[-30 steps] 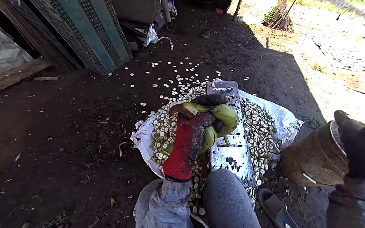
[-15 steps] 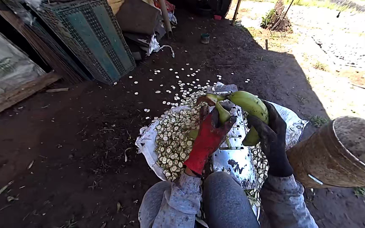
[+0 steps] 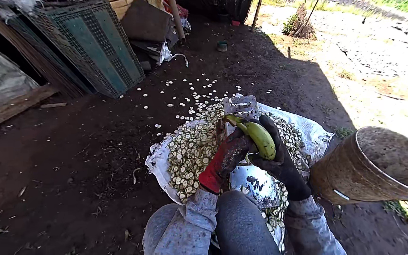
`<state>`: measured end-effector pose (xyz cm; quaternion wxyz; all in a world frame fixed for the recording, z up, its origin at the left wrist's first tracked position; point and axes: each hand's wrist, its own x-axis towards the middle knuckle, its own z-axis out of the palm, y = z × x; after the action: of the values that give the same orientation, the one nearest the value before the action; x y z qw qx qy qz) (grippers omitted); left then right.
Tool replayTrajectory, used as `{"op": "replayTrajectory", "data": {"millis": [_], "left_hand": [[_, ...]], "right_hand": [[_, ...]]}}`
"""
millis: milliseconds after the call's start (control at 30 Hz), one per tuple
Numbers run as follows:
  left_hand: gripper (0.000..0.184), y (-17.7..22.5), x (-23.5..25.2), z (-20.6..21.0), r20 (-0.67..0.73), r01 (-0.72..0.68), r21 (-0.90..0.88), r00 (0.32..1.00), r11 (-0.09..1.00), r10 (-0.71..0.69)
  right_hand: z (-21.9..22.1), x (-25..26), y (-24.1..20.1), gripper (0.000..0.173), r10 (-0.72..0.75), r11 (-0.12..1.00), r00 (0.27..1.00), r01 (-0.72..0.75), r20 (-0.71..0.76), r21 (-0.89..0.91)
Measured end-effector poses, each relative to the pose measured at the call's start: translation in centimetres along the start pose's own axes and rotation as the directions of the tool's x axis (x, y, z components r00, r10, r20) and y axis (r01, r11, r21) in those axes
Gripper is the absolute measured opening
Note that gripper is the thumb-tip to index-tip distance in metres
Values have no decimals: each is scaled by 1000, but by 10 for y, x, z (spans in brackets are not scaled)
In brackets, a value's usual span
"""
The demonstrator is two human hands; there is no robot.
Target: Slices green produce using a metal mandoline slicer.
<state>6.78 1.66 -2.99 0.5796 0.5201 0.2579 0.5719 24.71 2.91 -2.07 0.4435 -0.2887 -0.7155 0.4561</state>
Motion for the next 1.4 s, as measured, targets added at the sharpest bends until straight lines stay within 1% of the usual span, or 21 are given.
{"op": "replayTrajectory", "data": {"millis": [33,100,167,233,300,400,467,533,667,767,833,900,933,1000,1033,1067,1133,1167,1233,1300,1400], "left_hand": [[24,-5,1,0,17,-22,-43,1000,999,23],[17,-18,3,3,-61,-7,-84,998,996,2],[16,-31,5,5,-153,96,7,984,995,-94],[24,-36,9,3,-234,190,151,960,970,-152],[23,-40,12,2,-288,228,241,945,943,-155],[24,-42,11,3,-254,193,128,955,973,-156],[27,-40,8,6,-216,130,-21,967,991,-132],[27,-37,6,12,-230,67,0,971,998,-65],[27,-37,6,16,-340,63,84,940,994,-31],[32,-41,7,13,-364,96,131,931,987,-42],[29,-42,8,15,-334,117,91,939,989,-81],[25,-33,10,19,-207,120,72,973,990,-103],[23,-26,10,19,-113,103,147,990,984,-87],[24,-7,11,20,62,51,389,995,920,-81],[41,-1,13,16,116,41,528,986,848,-120],[69,-1,16,9,151,38,679,970,733,-190],[113,-14,21,4,73,108,901,917,419,-393],[122,-22,23,7,27,153,919,895,363,-445],[118,-38,26,12,0,212,862,908,461,-418],[100,-46,30,14,16,187,845,928,502,-372],[97,-53,34,16,-3,128,951,915,283,-403]], "right_hand": [[-2,-1,3,99,28,1000,1000,-28,2,13],[-4,-5,15,92,104,994,993,-101,-56,49],[-6,-9,30,86,166,983,978,-155,-123,96],[-14,-11,35,85,224,972,969,-214,-108,100],[-28,-8,23,85,276,960,960,-278,-51,-28],[-46,1,14,79,193,948,980,-197,-40,-251],[-44,5,32,74,96,974,992,-110,-81,-197],[-28,1,48,72,104,990,982,-117,-157,-79],[-5,-13,65,88,-14,997,978,0,-208,-71],[1,-21,54,120,25,997,989,-35,-144,-64],[10,-20,49,137,91,991,965,-113,-245,-77],[11,-13,52,137,146,989,923,-141,-356,40],[9,-13,53,134,172,983,912,-134,-372,126],[4,-15,57,128,150,972,890,-53,-430,230],[0,-15,60,123,132,965,874,-5,-468,263],[-6,-16,63,120,121,954,862,37,-493,299],[-16,-16,65,112,141,923,840,80,-523,377],[-20,-15,63,107,147,905,835,102,-531,412],[-23,-13,64,101,138,875,837,148,-530,461],[-21,-9,68,93,134,874,822,166,-554,457],[-11,1,74,90,134,944,754,100,-643,313]]}}
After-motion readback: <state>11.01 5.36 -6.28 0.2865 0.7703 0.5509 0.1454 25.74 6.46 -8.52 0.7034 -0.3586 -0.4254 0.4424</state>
